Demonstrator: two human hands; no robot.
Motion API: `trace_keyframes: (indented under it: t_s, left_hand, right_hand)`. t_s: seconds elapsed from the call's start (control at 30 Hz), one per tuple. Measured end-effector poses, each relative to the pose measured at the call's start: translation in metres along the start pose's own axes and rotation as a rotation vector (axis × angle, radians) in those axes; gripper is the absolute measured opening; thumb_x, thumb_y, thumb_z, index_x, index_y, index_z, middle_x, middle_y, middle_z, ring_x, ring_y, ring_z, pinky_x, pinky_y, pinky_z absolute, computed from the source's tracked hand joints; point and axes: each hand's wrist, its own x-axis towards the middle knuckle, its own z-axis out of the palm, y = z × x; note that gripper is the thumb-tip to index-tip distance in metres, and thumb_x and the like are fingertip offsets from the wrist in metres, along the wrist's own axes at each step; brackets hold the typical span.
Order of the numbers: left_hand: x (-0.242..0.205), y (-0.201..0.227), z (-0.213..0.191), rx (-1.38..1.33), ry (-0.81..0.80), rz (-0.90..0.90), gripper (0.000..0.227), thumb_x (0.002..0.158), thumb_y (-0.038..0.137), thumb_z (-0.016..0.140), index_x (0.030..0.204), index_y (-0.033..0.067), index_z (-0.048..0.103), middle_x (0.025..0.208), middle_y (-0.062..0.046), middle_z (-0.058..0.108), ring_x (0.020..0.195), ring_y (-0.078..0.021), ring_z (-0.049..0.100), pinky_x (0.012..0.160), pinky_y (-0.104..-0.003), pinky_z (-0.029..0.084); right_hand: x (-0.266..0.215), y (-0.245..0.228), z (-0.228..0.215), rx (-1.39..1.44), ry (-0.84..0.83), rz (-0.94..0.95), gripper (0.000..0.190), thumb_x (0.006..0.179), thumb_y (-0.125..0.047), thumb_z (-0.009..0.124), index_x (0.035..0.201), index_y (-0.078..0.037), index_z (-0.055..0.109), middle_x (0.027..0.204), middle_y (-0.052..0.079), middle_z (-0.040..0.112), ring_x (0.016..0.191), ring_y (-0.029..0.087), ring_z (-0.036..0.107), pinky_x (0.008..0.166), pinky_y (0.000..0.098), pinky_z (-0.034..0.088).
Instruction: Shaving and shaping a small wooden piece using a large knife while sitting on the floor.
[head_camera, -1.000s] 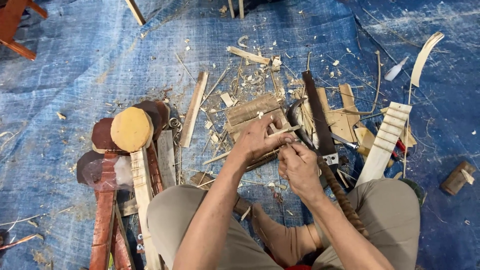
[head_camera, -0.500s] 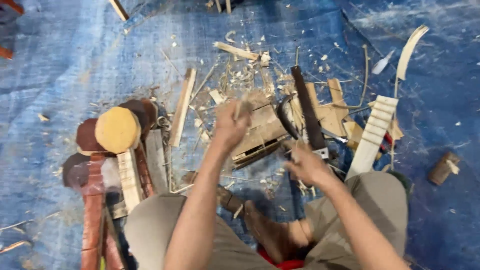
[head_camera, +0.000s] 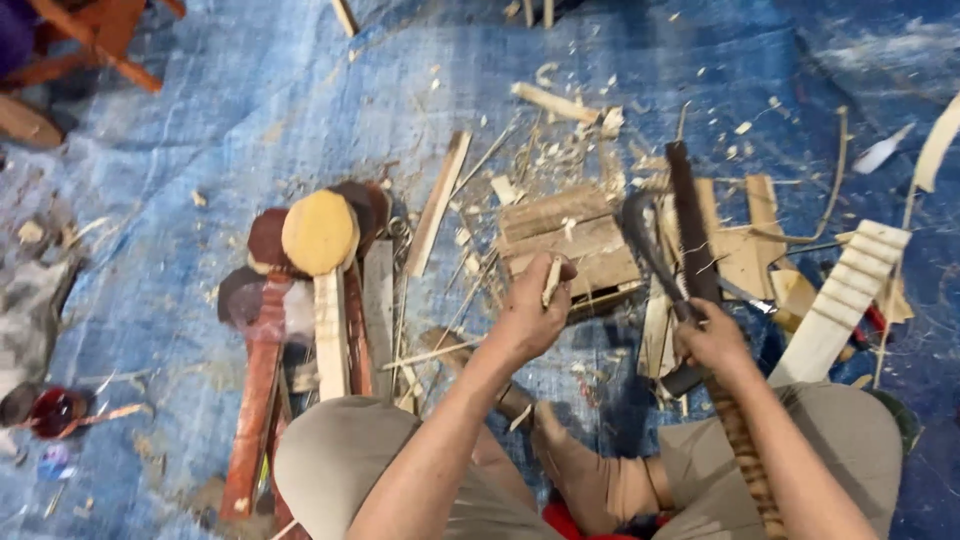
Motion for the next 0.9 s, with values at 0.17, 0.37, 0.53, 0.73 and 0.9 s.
trace_keyframes:
  t_s: [0.17,0.37,0.53,0.73,0.9]
  left_hand:
    - [-0.028,-0.027,0.003,-0.058,0.125,0.064,0.026,0.102,0.004,0.039,0.129,0.005,0.042,0.116,-0.03,0.055,0.113,-0.0546,0.058,0.085,-0.069,0.055]
    - [-0.043,-0.036,-0.005,-0.042,0.481,0.152,0.018,0.101,0.001,0.043,0.117,0.0088,0.041,0.102,-0.02,0.055,0.097,-0.0466,0.062,0.075,-0.056,0.053]
    - [-0.063,-0.037,0.009,0.001,0.599,0.145,0.02,0.094,0.004,0.049,0.112,0.0131,0.047,0.098,-0.017,0.059,0.086,-0.0393,0.066,0.071,-0.05,0.053]
    - [-0.071,-0.027,0.009,0.024,0.621,0.147,0.029,0.099,0.035,0.048,0.117,0.0126,0.048,0.086,-0.014,0.052,0.071,-0.0376,0.06,0.059,-0.044,0.051]
    - [-0.054,-0.062,0.006,-0.085,0.667,0.164,0.032,0.092,0.01,0.061,0.119,0.0097,0.044,0.063,-0.006,0.052,0.053,-0.0223,0.057,0.056,-0.034,0.047]
  right_hand:
    - [-0.077,-0.097,-0.005,0.295,-0.213,0.012,0.038,0.085,0.002,0.067,0.122,0.008,0.061,0.066,0.031,0.059,0.044,0.038,0.06,0.036,0.0478,0.051]
    - [-0.14,-0.126,-0.006,0.735,-0.883,-0.186,0.032,0.064,-0.008,0.072,0.086,0.015,0.065,0.034,0.031,0.052,0.02,0.037,0.057,0.021,0.0458,0.05]
    - [-0.161,-0.191,0.034,0.821,-1.068,-0.244,0.038,0.083,-0.01,0.063,0.115,0.011,0.062,0.071,0.03,0.069,0.045,0.035,0.072,0.031,0.0449,0.06]
    - [-0.18,-0.219,0.039,0.432,-1.025,-0.27,0.031,0.086,-0.013,0.071,0.102,0.011,0.062,0.04,0.01,0.052,0.021,0.021,0.049,0.019,0.0342,0.044]
    - [-0.171,-0.211,0.048,0.534,-1.048,-0.158,0.017,0.084,-0.005,0.07,0.095,0.007,0.065,0.055,0.014,0.06,0.041,0.02,0.058,0.031,0.0312,0.05]
